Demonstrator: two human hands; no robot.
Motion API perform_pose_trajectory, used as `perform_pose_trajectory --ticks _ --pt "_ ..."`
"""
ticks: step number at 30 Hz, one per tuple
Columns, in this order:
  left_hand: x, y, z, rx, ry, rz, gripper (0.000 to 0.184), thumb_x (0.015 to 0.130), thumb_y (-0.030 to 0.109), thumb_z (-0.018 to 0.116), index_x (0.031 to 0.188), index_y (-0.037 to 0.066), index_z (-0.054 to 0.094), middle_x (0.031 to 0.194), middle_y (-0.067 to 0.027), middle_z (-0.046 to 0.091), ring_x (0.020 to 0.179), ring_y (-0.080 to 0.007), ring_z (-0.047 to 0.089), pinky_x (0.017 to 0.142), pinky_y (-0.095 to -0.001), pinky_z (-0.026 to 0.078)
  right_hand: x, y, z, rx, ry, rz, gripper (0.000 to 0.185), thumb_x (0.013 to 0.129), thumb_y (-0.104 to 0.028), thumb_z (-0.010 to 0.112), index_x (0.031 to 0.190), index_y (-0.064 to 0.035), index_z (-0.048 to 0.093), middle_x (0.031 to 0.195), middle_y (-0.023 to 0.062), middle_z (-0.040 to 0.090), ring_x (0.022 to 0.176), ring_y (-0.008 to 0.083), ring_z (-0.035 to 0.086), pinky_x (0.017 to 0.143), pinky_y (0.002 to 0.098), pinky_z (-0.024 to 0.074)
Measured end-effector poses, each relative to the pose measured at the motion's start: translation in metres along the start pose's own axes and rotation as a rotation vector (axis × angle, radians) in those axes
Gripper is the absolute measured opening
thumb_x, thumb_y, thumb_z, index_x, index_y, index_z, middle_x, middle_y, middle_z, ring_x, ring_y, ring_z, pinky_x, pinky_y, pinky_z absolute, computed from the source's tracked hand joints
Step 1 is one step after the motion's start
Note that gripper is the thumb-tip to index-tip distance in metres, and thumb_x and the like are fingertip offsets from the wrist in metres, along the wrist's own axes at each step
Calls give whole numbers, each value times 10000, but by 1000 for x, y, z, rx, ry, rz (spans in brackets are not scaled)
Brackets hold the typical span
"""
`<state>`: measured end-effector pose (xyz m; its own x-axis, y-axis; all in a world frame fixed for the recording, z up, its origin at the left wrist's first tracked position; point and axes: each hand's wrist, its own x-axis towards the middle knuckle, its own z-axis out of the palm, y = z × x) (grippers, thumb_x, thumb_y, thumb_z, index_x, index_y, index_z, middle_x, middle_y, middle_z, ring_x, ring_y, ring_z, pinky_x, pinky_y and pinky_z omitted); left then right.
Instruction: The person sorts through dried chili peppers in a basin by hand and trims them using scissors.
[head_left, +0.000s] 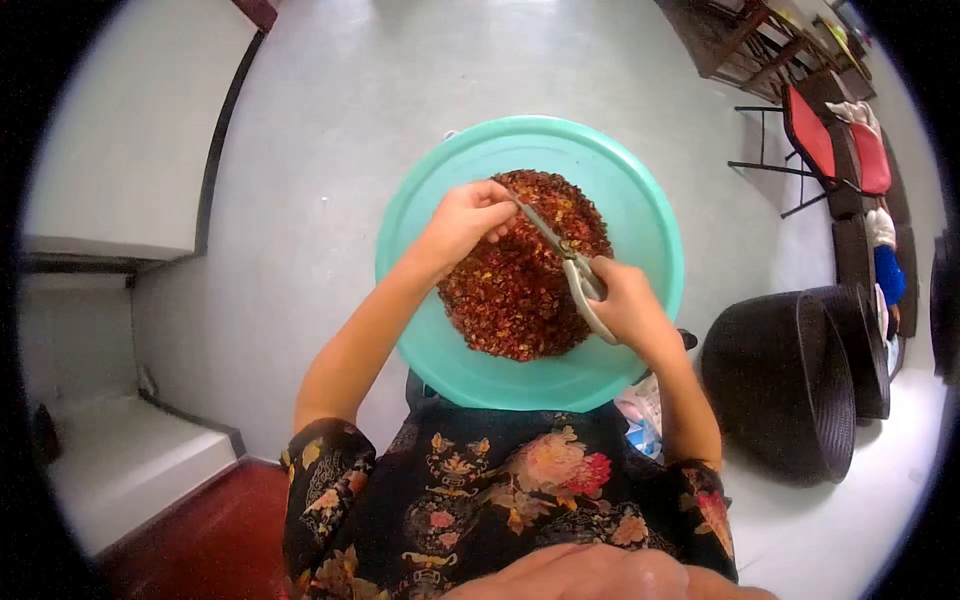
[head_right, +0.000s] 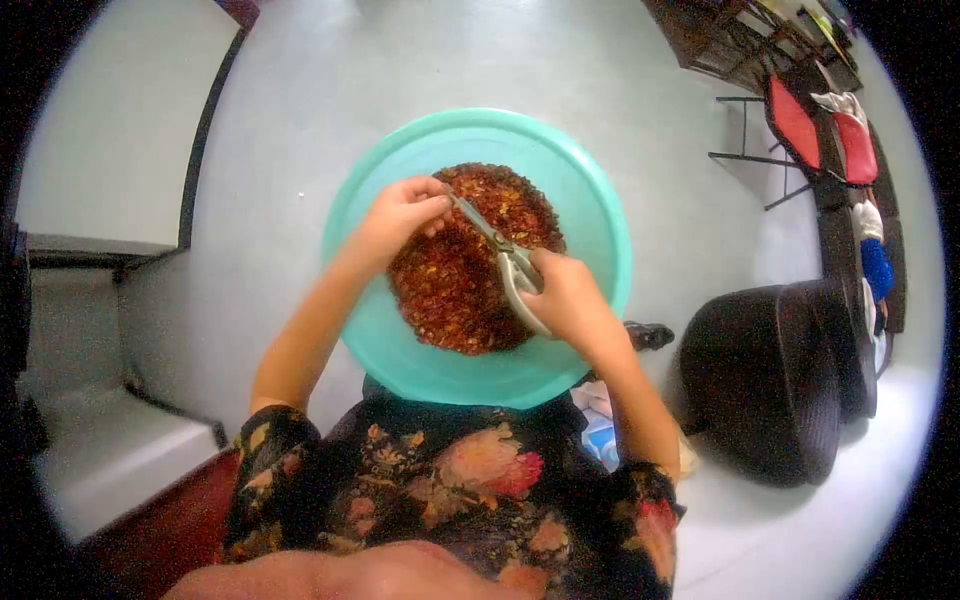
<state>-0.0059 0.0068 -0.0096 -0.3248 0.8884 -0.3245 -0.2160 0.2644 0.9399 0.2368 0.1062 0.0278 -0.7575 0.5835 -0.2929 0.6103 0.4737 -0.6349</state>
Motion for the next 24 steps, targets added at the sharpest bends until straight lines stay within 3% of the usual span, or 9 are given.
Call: perform_pose_trajectory --ticks 9,12,14,15,17,21,23,24 --pt "2 -11 3 -113 -164 -44 154 919 134 647 980 -4 675 834 -49 671 729 -105 596 644 -242 489 1 -12 -3 -22 -7 50 361 835 -295 686 971 37 639 909 281 669 848 444 658 764 474 513" --pt "1 -4 2 51 -84 -66 146 904 123 651 955 -6 693 835 -62 687 741 -128 618 656 -274 498 1 -5 1 -42 -24 61 357 827 -287 693 980 32 640 908 276 671 849 437 661 767 473 515" --pt "3 -8 -4 496 28 200 137 875 115 663 918 -9 703 815 -119 708 747 -197 661 675 -334 514 1 -3 3 -26 4 24 336 829 -275 697 964 28 647 875 276 666 823 443 659 751 475 515" --pt "-1 -3 -6 494 35 194 137 875 115 663 918 -9 703 815 -119 708 747 -197 661 675 -334 514 2 -1 4 -26 -4 21 336 829 -275 697 964 28 647 875 276 666 823 443 659 751 475 515" --pt "-7 12 -10 723 250 304 129 858 111 670 894 -6 707 811 -189 703 770 -290 689 703 -402 522 4 1 4 -73 -5 37 312 833 -260 697 945 28 657 833 279 658 791 449 655 733 478 514" --pt "-11 17 -17 856 282 291 203 866 156 682 991 -4 667 937 -218 698 888 -328 691 785 -412 537 3 4 7 -47 -14 84 315 839 -265 693 929 35 659 815 283 654 775 454 653 721 481 511" --pt "-21 16 -13 1251 206 207 185 846 94 661 1000 -4 635 933 -232 686 930 -389 676 810 -480 529 4 12 11 -10 46 106 330 840 -277 687 941 36 661 818 285 658 778 455 654 724 483 513" --pt "-22 15 -12 1252 205 204 185 846 94 661 1000 -4 635 933 -232 686 930 -389 676 810 -480 529 4 12 11 -8 44 106 330 840 -277 687 941 36 661 818 285 658 778 455 654 724 483 513"
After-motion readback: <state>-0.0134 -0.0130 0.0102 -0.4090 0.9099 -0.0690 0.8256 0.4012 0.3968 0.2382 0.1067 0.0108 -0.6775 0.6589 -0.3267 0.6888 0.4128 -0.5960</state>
